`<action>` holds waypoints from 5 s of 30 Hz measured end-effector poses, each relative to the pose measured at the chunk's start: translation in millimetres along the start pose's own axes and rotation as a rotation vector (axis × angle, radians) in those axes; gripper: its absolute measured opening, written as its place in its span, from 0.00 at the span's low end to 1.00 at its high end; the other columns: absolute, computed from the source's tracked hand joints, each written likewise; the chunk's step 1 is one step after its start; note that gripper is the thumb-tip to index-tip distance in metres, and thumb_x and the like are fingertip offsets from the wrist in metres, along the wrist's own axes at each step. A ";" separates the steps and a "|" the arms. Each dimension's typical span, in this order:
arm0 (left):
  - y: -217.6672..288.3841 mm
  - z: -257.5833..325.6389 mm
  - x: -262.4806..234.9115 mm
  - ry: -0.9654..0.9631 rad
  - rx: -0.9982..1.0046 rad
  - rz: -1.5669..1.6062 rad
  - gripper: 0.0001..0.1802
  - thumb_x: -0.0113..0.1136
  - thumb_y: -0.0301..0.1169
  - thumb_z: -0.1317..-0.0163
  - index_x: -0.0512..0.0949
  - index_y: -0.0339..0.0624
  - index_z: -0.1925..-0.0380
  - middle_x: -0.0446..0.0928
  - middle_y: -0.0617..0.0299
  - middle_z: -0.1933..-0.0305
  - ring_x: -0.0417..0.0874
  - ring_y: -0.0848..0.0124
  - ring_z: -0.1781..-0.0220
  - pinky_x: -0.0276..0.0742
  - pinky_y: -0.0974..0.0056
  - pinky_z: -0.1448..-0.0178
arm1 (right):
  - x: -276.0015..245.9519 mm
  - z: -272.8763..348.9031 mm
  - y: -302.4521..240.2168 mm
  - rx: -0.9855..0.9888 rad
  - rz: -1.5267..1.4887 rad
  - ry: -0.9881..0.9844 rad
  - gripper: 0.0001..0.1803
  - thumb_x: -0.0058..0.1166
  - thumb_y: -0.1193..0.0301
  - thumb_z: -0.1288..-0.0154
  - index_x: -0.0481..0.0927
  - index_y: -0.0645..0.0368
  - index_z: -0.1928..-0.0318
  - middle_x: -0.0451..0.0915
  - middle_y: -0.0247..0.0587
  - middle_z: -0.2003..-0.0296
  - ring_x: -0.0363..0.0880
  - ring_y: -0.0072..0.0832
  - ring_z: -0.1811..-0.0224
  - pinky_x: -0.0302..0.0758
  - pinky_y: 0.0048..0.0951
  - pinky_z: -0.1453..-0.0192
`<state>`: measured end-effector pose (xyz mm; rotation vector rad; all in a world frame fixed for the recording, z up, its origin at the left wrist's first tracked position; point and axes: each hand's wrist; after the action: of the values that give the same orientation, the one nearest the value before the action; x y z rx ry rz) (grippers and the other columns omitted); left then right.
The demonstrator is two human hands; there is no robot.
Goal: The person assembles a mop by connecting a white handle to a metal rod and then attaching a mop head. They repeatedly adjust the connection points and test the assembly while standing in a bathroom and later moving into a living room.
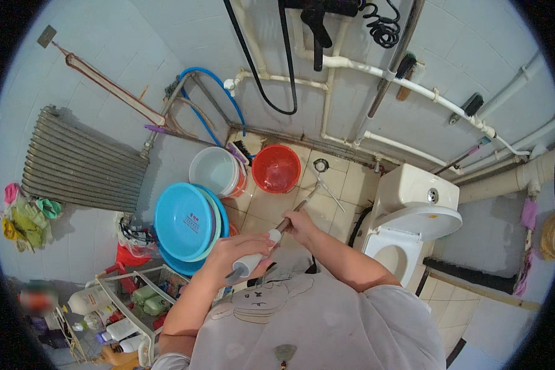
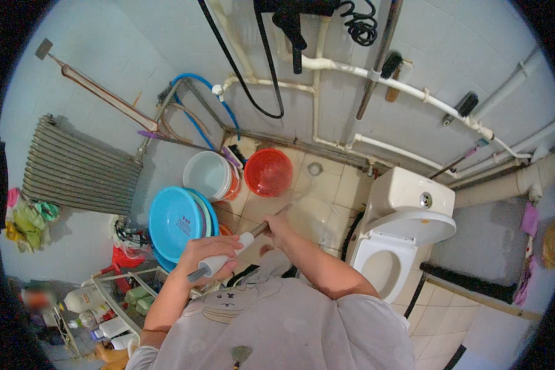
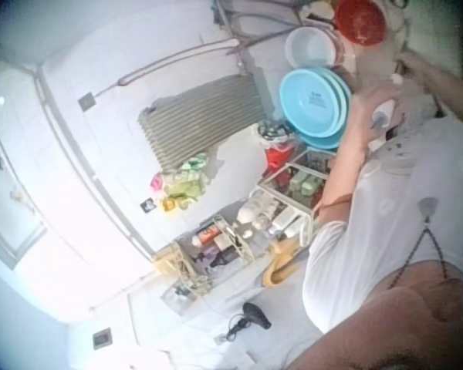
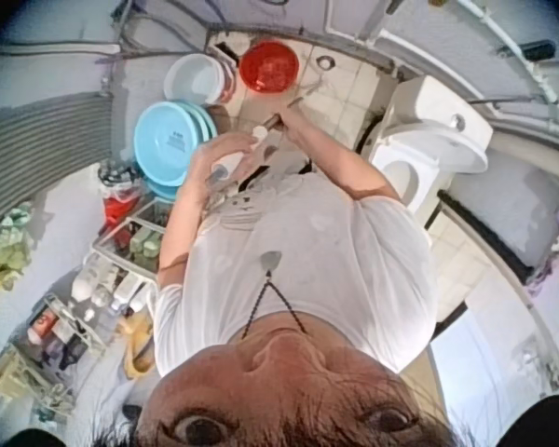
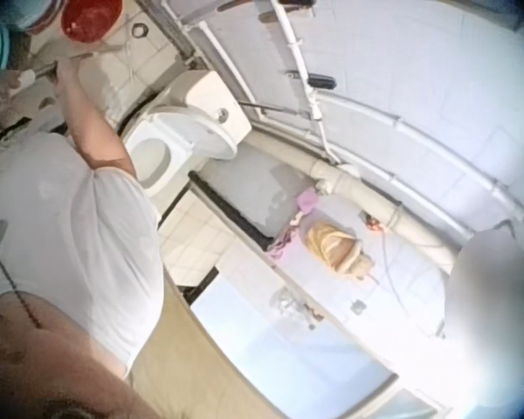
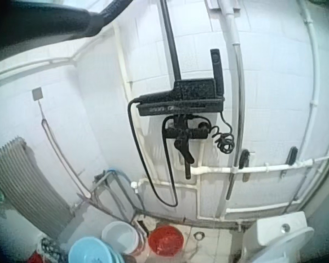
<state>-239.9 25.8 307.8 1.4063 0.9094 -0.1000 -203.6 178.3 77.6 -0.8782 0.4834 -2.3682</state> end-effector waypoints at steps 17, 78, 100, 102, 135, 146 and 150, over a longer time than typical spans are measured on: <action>-6.0 -32.2 35.1 -0.043 0.026 -0.011 0.07 0.62 0.22 0.56 0.77 0.40 0.73 0.81 0.56 0.64 0.82 0.59 0.56 0.78 0.62 0.53 | -47.1 -10.5 -27.8 -0.054 -0.176 0.075 0.04 0.48 0.72 0.45 0.69 0.57 0.75 0.68 0.35 0.80 0.67 0.26 0.81 0.68 0.29 0.77; -25.9 -0.6 -38.4 0.077 0.073 0.366 0.09 0.60 0.17 0.55 0.71 0.41 0.75 0.79 0.52 0.72 0.82 0.55 0.60 0.73 0.50 0.48 | 38.7 13.8 6.7 0.027 -0.690 0.103 0.06 0.46 0.71 0.37 0.69 0.60 0.69 0.71 0.37 0.73 0.71 0.29 0.71 0.75 0.30 0.65; -34.8 -0.9 -4.2 0.146 -0.045 0.154 0.11 0.62 0.16 0.54 0.70 0.38 0.73 0.80 0.53 0.66 0.81 0.58 0.55 0.74 0.55 0.48 | 33.7 -70.1 22.6 0.036 -0.385 0.035 0.05 0.49 0.71 0.42 0.71 0.60 0.72 0.72 0.38 0.76 0.72 0.28 0.74 0.73 0.28 0.68; -24.7 6.0 -17.1 0.122 -0.056 0.160 0.11 0.61 0.17 0.53 0.70 0.39 0.72 0.80 0.52 0.66 0.81 0.57 0.54 0.74 0.54 0.48 | 45.4 -48.5 18.8 0.051 -0.375 0.024 0.06 0.49 0.71 0.41 0.71 0.59 0.71 0.72 0.37 0.75 0.72 0.28 0.73 0.73 0.28 0.67; -66.9 57.3 -7.8 0.108 0.228 0.464 0.12 0.63 0.22 0.51 0.68 0.44 0.73 0.76 0.55 0.69 0.79 0.62 0.61 0.65 0.49 0.42 | 7.3 -35.2 43.0 -0.011 -0.442 -0.058 0.08 0.44 0.71 0.37 0.70 0.59 0.73 0.72 0.38 0.77 0.73 0.29 0.75 0.74 0.27 0.70; -29.1 38.2 -58.3 -0.232 0.397 0.751 0.16 0.70 0.32 0.55 0.69 0.44 0.79 0.73 0.60 0.77 0.74 0.65 0.72 0.71 0.60 0.60 | 51.1 97.9 65.3 -0.043 -0.495 0.184 0.10 0.53 0.66 0.38 0.71 0.59 0.69 0.71 0.35 0.73 0.71 0.24 0.72 0.75 0.24 0.69; -44.2 58.6 -12.6 0.039 0.144 0.705 0.11 0.60 0.28 0.43 0.66 0.43 0.72 0.70 0.60 0.70 0.72 0.68 0.67 0.72 0.58 0.56 | 19.7 73.8 103.9 0.025 -0.547 0.232 0.09 0.54 0.66 0.38 0.71 0.59 0.69 0.71 0.35 0.73 0.71 0.25 0.71 0.75 0.24 0.71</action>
<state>-244.9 -40.4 274.0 1.7941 0.4009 0.4019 -126.3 75.6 87.9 -0.8017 0.3284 -2.9903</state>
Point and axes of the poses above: each hand's wrist, its own z-axis away from the middle knuckle, its own x-axis out of the palm, y = z × x
